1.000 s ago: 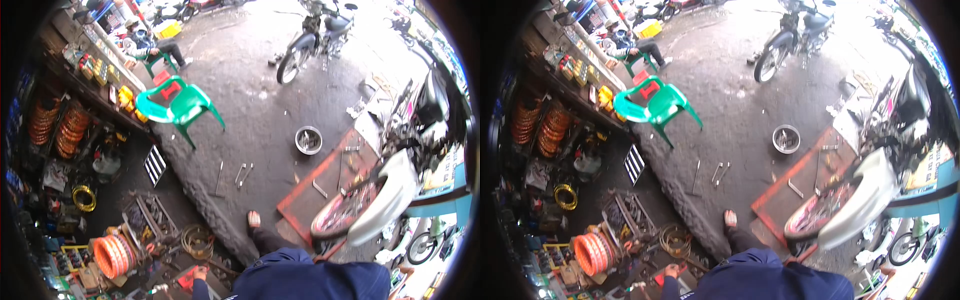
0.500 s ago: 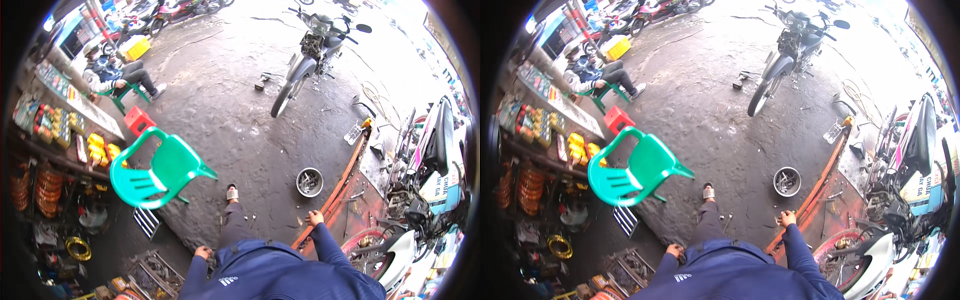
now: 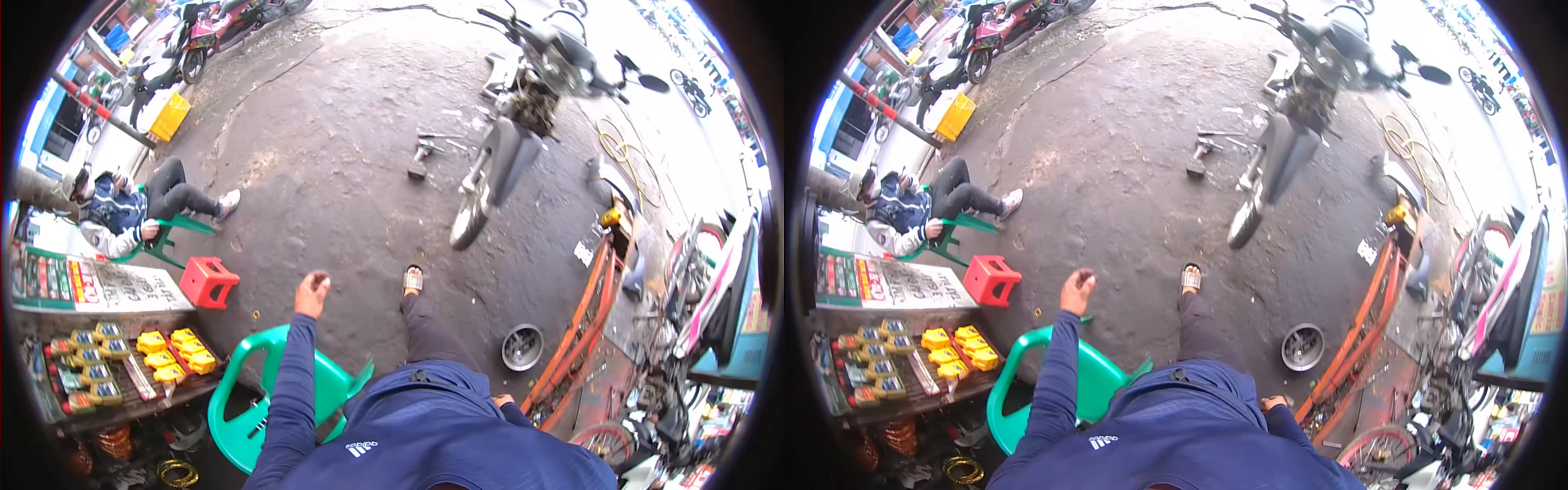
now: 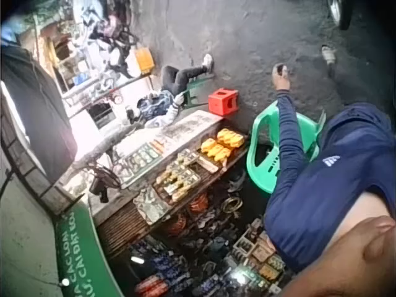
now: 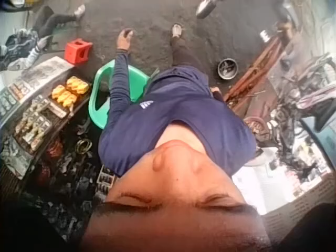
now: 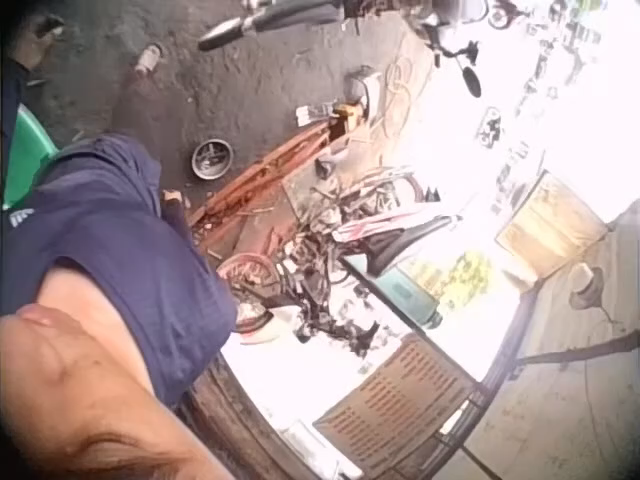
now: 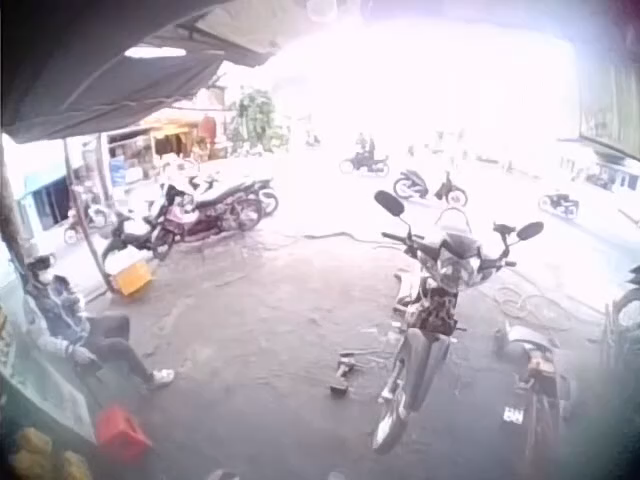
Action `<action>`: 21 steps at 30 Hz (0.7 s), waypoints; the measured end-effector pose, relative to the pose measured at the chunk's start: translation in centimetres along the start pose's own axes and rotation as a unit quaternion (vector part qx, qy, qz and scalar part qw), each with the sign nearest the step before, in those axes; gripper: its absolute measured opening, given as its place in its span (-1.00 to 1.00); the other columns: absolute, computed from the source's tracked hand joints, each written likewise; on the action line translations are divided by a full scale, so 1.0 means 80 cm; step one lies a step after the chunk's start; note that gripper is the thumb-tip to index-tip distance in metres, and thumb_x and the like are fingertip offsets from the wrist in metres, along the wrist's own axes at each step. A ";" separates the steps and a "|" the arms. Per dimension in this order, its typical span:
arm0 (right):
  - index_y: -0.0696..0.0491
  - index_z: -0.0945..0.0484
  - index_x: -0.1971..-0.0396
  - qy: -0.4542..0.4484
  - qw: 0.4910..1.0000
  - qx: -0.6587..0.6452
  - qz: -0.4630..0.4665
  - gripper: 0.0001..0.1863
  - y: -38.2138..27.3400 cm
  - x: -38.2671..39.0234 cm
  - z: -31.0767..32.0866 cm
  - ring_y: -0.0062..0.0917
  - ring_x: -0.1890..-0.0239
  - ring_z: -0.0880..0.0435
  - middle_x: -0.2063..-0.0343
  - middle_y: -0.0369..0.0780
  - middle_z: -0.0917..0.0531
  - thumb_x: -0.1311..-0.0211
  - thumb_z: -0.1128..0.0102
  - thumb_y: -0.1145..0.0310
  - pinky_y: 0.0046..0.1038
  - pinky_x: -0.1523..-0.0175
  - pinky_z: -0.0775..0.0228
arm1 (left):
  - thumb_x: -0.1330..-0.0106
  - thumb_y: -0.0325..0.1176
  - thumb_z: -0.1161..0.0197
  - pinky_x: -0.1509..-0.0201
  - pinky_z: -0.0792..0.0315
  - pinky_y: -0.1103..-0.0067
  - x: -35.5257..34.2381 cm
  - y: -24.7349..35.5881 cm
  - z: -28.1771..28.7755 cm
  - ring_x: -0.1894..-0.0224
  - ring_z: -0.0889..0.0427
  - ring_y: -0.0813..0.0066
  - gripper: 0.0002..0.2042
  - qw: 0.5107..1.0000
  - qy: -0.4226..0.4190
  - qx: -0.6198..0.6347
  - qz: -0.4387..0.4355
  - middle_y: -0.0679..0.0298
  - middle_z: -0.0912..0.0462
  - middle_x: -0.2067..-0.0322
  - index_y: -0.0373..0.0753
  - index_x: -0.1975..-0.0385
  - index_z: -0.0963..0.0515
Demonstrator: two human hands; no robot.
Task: The recorder is assembling and fixing the front body panels of a motorcycle.
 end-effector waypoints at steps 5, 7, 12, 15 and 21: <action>0.13 -0.67 0.45 -0.130 0.984 0.113 0.051 -0.50 -0.393 -0.214 0.054 0.01 0.34 -0.62 0.41 0.07 -0.64 -0.19 -0.06 -0.06 -0.07 0.26 -0.43 | -0.23 -0.41 -0.32 0.08 -0.51 0.51 -0.056 -0.109 -0.009 0.24 -0.61 0.53 -0.82 0.972 -0.033 -0.144 0.184 0.25 -0.69 0.31 -0.30 0.21 -0.58; 0.19 -0.59 0.51 -0.012 0.989 0.053 0.135 -0.46 -0.595 -0.330 0.113 -0.02 0.43 -0.63 0.46 0.07 -0.63 -0.25 -0.06 -0.07 -0.12 0.28 -0.45 | -0.13 -0.30 -0.41 0.11 -0.51 0.42 -0.011 -0.218 0.033 0.24 -0.66 0.32 -0.71 0.944 -0.050 -0.191 0.264 0.09 -0.69 0.29 -0.34 0.25 -0.57; 0.17 -0.53 0.19 -0.020 0.984 -0.142 0.102 -0.59 -0.866 -0.645 0.145 -0.44 0.51 -0.65 0.48 -0.11 -0.66 -0.35 -0.07 0.06 -0.40 0.43 -0.45 | -0.13 -0.16 -0.26 -0.09 -0.45 0.35 0.023 -0.288 -0.023 0.06 -0.61 0.01 -0.62 0.844 -0.209 -0.340 0.359 -0.03 -0.65 0.13 -0.28 0.12 -0.61; 0.22 -0.50 0.17 -0.059 0.967 -0.243 -0.051 -0.54 -0.911 -0.833 0.092 -0.21 0.36 -0.65 0.39 -0.03 -0.66 -0.33 -0.08 0.04 -0.26 0.21 -0.45 | -0.15 -0.18 -0.23 -0.03 -0.45 0.35 -0.124 -0.304 -0.044 0.10 -0.61 0.06 -0.67 0.846 -0.171 -0.403 0.305 0.03 -0.64 0.17 -0.24 0.15 -0.60; 0.11 -0.40 -0.13 0.123 0.989 0.023 0.077 -0.38 -0.987 -1.200 0.021 -0.09 0.00 -0.61 0.13 0.06 -0.64 -0.27 -0.10 -0.08 -0.27 -0.09 -0.42 | -0.20 -0.24 -0.14 0.14 -0.45 0.36 -0.798 -0.360 -0.365 0.22 -0.60 0.22 -0.80 0.823 -0.048 -0.546 0.153 0.21 -0.63 0.30 -0.14 0.26 -0.55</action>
Point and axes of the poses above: each hand's wrist, its own x-axis away from the middle knuckle, its own z-axis out of the back of the hand, y = z × x, the point moved 8 cm from there along -x, towards the middle knuckle
